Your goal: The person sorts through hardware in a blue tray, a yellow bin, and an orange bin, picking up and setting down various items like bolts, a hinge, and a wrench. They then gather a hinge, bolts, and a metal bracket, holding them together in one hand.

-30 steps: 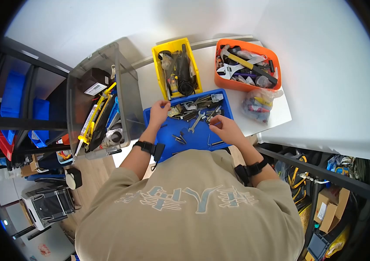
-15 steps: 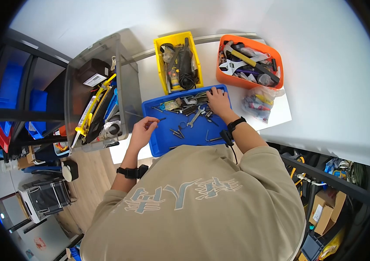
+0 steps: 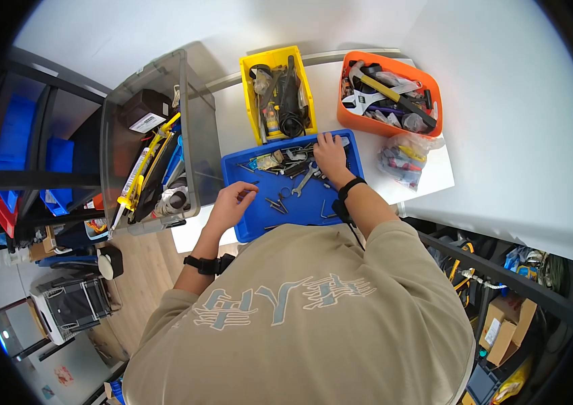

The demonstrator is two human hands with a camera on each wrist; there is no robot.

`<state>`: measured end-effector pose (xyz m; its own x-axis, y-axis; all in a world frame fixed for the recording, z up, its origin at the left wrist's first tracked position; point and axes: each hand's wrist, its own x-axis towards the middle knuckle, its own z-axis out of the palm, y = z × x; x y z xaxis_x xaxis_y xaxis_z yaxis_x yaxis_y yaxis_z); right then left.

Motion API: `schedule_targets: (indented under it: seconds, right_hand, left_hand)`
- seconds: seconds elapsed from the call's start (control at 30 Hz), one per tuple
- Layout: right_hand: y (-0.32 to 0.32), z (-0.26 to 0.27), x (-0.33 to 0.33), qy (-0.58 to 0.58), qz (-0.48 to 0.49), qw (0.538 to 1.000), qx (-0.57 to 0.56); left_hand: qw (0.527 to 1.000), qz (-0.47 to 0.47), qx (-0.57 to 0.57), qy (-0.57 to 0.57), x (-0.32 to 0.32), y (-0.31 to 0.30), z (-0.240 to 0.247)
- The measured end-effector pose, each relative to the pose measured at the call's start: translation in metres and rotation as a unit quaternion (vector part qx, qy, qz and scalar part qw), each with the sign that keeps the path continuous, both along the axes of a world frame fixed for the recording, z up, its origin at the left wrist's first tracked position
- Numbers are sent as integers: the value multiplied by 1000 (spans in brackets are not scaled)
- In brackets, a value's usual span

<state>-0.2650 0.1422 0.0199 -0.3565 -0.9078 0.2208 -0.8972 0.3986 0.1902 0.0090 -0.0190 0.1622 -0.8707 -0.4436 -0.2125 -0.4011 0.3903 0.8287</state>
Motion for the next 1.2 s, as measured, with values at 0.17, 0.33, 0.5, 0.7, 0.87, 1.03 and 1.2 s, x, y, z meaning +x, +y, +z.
schedule_targets:
  seconds: [0.17,0.33,0.5,0.7,0.87,1.03,1.2]
  right_hand:
    - [11,-6,-7,-57,51,996,43]
    - [7,1,-7,-78,78,990,87]
    - [-4,3,-3,-71,56,993,74]
    - [8,34,-4,-118,75,988,65]
    - [24,90,8,-565,-38,824,1]
    - [29,147,52,-849,-24,519,-99]
    - [23,177,79,-877,19,473,-80]
  left_hand:
    - [1000,-20,-6,7,-4,-1,-1]
    - [999,-46,-2,0,-12,1,-6]
    - [997,-72,-23,11,-17,3,-3]
    - [998,-56,-17,11,-3,-9,6]
    - [999,-34,18,-15,0,-13,12]
    - [985,-24,164,50,-28,5,36]
    - [964,-58,224,129,-50,16,57]
